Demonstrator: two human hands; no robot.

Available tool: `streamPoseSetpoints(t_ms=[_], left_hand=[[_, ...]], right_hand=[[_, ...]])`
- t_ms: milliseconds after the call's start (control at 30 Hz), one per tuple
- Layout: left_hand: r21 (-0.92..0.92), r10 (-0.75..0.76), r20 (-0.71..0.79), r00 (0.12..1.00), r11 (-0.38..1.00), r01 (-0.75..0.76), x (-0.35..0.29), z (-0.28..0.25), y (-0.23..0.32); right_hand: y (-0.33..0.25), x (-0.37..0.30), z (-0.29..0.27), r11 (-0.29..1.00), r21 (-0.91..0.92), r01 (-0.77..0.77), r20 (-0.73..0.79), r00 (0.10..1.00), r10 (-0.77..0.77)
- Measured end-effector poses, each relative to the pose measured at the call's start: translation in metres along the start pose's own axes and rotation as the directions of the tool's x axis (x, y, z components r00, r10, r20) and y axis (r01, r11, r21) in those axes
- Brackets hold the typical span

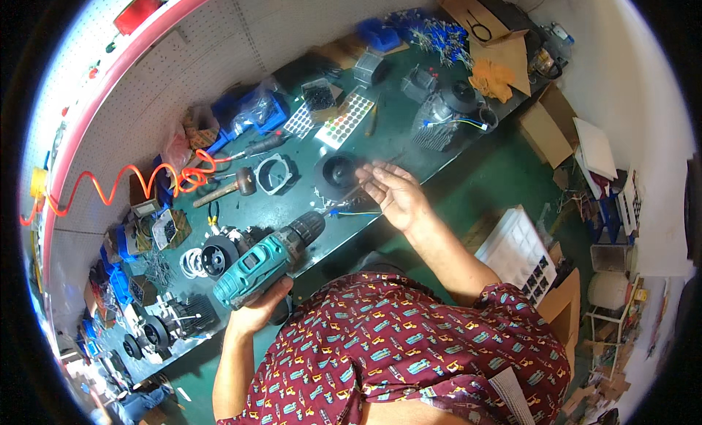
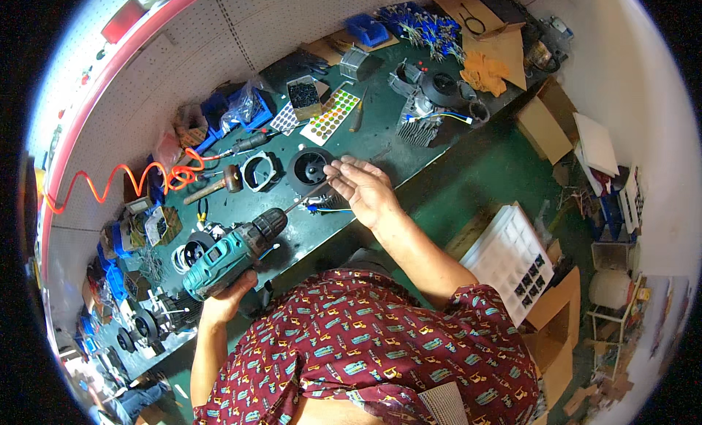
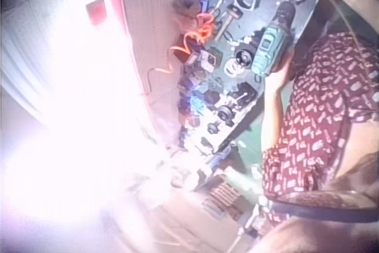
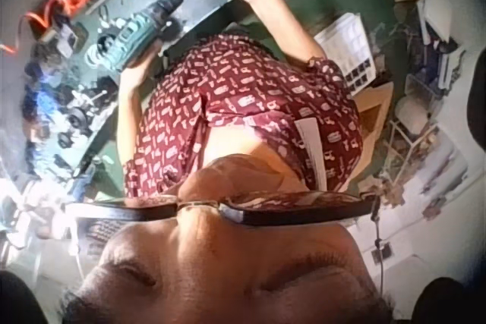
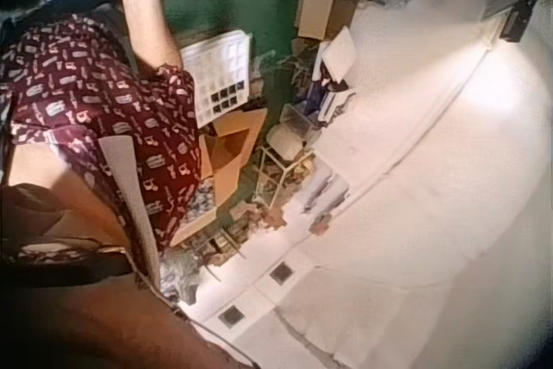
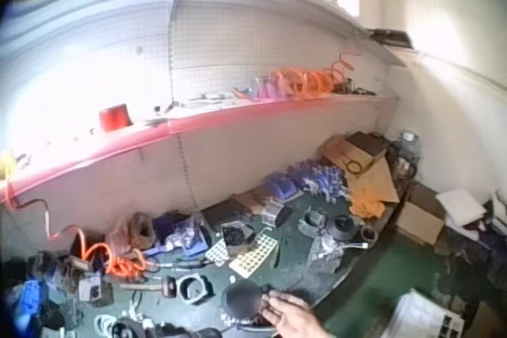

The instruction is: The person assembles small electronic components on a workbench. They use a cordless drill to fasten parts onto circular housings, repeatedly pick up and place components, and organize items on the table.

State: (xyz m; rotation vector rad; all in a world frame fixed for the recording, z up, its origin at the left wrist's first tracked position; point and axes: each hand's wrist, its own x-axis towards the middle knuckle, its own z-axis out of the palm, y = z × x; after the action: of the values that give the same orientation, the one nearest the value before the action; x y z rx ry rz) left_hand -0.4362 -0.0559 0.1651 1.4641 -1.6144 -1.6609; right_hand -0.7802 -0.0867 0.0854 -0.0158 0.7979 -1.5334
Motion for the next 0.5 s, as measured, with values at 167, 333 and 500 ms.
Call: streamPoseSetpoints(t_ms=[167, 333, 500], left_hand=[[0.010, 0.119, -0.009, 0.993, 0.993, -0.119, -0.002, 0.000, -0.013], [0.338, 0.450, 0.009, 0.893, 0.839, -0.427, -0.001, -0.008, 0.020], [0.154, 0.261, -0.137, 0.956, 0.959, -0.239, -0.010, -0.037, 0.011]], right_hand=[[-0.002, 0.002, 0.014, 0.983, -0.186, 0.011, 0.016, 1.000, -0.008], [-0.010, 0.008, 0.030, 0.884, -0.467, 0.019, 0.143, 0.988, 0.055], [-0.016, 0.040, 0.079, 0.250, -0.905, 0.343, 0.389, 0.906, 0.168]])
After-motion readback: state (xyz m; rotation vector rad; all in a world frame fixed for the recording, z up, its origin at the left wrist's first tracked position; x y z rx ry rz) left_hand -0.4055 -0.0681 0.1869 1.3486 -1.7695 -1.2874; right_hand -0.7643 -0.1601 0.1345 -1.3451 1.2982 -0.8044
